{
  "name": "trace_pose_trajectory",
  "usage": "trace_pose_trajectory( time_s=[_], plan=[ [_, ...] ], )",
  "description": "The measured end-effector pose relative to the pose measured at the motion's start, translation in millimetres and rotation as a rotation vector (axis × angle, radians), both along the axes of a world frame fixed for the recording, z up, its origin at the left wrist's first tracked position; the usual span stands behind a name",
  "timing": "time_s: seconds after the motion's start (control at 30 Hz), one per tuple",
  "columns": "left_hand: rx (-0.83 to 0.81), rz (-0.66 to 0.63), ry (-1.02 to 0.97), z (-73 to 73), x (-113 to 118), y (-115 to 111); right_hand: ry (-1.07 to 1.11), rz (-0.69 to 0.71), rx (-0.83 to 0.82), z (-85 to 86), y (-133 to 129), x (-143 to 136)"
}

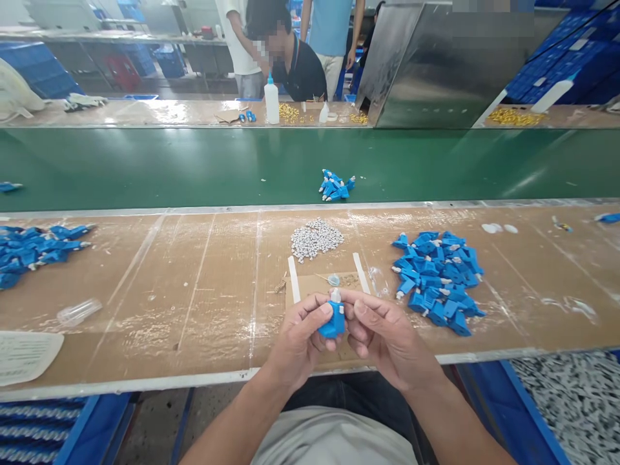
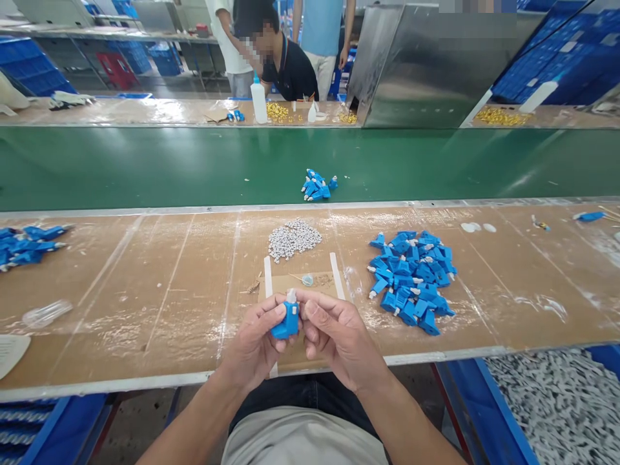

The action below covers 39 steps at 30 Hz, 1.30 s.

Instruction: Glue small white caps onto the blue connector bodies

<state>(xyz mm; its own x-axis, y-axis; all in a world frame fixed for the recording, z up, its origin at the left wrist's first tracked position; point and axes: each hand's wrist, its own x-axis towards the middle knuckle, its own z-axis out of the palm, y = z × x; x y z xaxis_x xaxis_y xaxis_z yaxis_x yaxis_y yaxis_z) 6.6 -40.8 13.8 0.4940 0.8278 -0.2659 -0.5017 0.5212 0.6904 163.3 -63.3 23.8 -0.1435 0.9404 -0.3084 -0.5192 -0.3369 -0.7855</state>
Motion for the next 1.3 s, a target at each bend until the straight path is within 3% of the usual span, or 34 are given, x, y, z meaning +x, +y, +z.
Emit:
trace_pose_trajectory(
  time_s=[0.27,0.83,0.97,1.17,1.3],
  plan=[
    [-0.277,-0.035,-0.192,4.1,0,-4,0.029,0.037,-0.032,6.0,-5,6],
    [-0.407,-0.004,-0.196,-0.2,0,-1,-0.036,0.009,-0.031,-0.3,-2,0],
    [-0.332,0.008,-0.152,-1.6,1,0,-0.09,0.021,-0.005,-2.9,0,-2],
    [-0.067,0.031,0.081,0.6,3,-11,-0.244,-0.03,0.101,-12.9,-3,-12],
    [0.092,0.053,0.288,6.5,-15,-6,-0.205,0.026,0.132,-10.1,-6,-14]
  ],
)
